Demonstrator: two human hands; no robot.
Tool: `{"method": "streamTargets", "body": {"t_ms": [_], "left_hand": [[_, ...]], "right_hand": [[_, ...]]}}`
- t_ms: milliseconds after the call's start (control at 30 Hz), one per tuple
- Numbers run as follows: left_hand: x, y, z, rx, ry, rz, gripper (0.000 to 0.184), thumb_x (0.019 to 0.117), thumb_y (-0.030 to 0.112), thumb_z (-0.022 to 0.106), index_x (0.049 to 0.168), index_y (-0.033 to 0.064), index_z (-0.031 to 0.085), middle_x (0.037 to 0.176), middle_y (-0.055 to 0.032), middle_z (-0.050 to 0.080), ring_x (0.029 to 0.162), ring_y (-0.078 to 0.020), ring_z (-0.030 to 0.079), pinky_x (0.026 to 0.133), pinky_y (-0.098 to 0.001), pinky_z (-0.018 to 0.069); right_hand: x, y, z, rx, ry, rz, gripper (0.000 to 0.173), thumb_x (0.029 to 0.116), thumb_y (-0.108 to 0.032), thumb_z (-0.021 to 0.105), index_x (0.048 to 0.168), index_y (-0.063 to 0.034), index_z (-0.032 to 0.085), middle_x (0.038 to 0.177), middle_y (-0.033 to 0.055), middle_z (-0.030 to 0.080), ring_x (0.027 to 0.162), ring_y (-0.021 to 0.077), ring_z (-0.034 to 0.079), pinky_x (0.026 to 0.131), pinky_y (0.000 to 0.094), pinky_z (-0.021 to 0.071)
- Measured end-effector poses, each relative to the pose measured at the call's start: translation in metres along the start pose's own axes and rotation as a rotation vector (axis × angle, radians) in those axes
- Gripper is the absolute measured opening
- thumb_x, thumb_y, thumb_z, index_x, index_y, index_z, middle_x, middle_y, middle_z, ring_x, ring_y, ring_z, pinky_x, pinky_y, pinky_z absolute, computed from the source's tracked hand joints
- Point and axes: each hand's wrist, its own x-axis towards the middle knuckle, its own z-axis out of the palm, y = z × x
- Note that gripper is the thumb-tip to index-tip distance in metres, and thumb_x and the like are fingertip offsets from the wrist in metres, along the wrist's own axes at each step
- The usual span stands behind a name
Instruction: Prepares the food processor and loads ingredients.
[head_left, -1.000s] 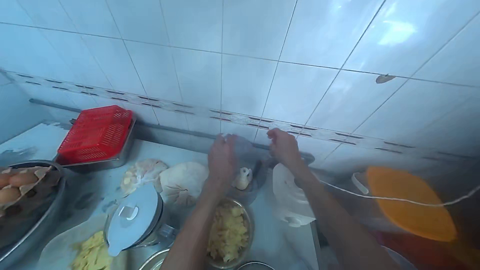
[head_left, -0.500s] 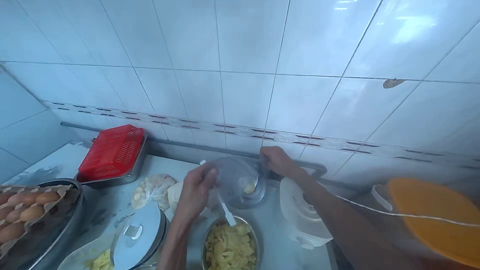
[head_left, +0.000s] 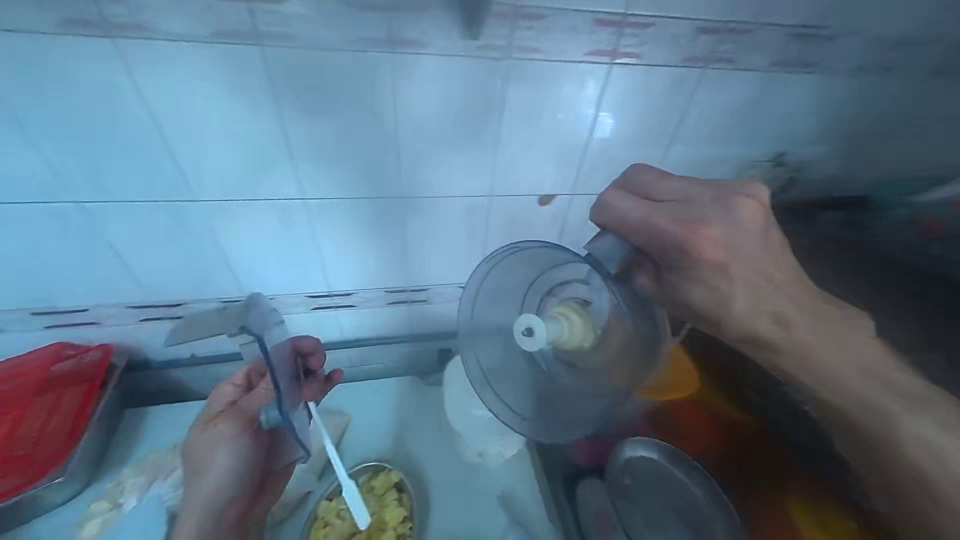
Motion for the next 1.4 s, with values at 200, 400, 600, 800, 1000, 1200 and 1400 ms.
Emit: {"method": "streamTargets", "body": {"t_ms": [200,400,600,800,1000,1200,1400], "left_hand": [[-0.023,-0.029,0.081,-0.126,-0.348,-0.047,0.024,0.1012,0.023,0.051,0.107,0.0119,0.071,0.094,-0.0062,0.068,0.084,-0.0182,0.069,0.083,-0.0417,0.062],[-0.054,-0.041,0.197,-0.224,-0.642,-0.135,0.028,0.1065,0.021,0.047,0.114,0.0051,0.068,0.106,-0.0201,0.07,0.094,-0.0337,0.074,0.081,-0.0489,0.064],[-0.1,-0.082,0.292,-0.147,-0.782,-0.362,0.027,0.1074,0.015,0.046,0.119,0.004,0.067,0.113,-0.0187,0.071,0.102,-0.0341,0.072,0.087,-0.0561,0.0615],[-0.162,-0.153,0.338,-0.305,-0.698,-0.865,0.016,0.1043,0.009,0.051,0.114,0.0075,0.064,0.09,-0.0089,0.073,0.077,-0.0158,0.072,0.069,-0.033,0.0624],[-0.221,-0.216,0.35,-0.581,-0.675,-1.19,0.03,0.1085,0.021,0.034,0.112,0.0073,0.06,0.09,-0.0125,0.072,0.078,-0.0208,0.072,0.069,-0.0384,0.0624],[-0.256,-0.242,0.353,-0.726,-0.726,-1.281,0.033,0.1083,0.019,0.032,0.106,0.0083,0.063,0.089,-0.0123,0.073,0.077,-0.021,0.073,0.067,-0.0371,0.062],[-0.285,-0.244,0.341,-0.665,-0.738,-1.362,0.024,0.1064,0.013,0.039,0.107,0.0073,0.063,0.088,-0.0124,0.073,0.074,-0.0198,0.072,0.064,-0.035,0.0618]], "right_hand": [[-0.095,0.013,-0.077,-0.136,-0.087,0.087,0.018,0.0942,-0.002,0.05,0.095,-0.0067,0.067,0.086,0.0099,0.062,0.065,0.0253,0.06,0.048,0.0386,0.0401],[-0.152,0.019,-0.127,-0.182,-0.19,0.151,0.02,0.0936,0.001,0.049,0.096,-0.0071,0.068,0.09,0.0104,0.064,0.067,0.0255,0.06,0.048,0.0386,0.0409],[-0.17,0.019,-0.159,-0.209,-0.449,0.098,0.019,0.0981,-0.01,0.05,0.091,-0.0133,0.067,0.079,0.0064,0.056,0.053,0.0236,0.052,0.041,0.0373,0.0349],[-0.168,0.006,-0.146,-0.203,-0.955,0.0,0.01,0.0938,-0.008,0.063,0.085,-0.0133,0.066,0.073,0.0067,0.056,0.059,0.0255,0.056,0.048,0.0396,0.0416],[-0.194,0.006,-0.102,-0.105,-1.406,0.154,0.01,0.0953,-0.003,0.062,0.091,-0.0075,0.071,0.085,0.0125,0.063,0.078,0.033,0.065,0.057,0.0484,0.0519],[-0.218,-0.003,-0.087,-0.032,-1.568,0.192,0.009,0.0962,-0.003,0.062,0.095,-0.0051,0.071,0.089,0.0141,0.065,0.083,0.0341,0.066,0.063,0.0509,0.0523],[-0.332,0.01,-0.001,0.062,-1.403,-0.121,0.01,0.0902,-0.02,0.067,0.081,-0.0193,0.071,0.073,0.006,0.06,0.064,0.0254,0.061,0.05,0.0465,0.0484]]}}
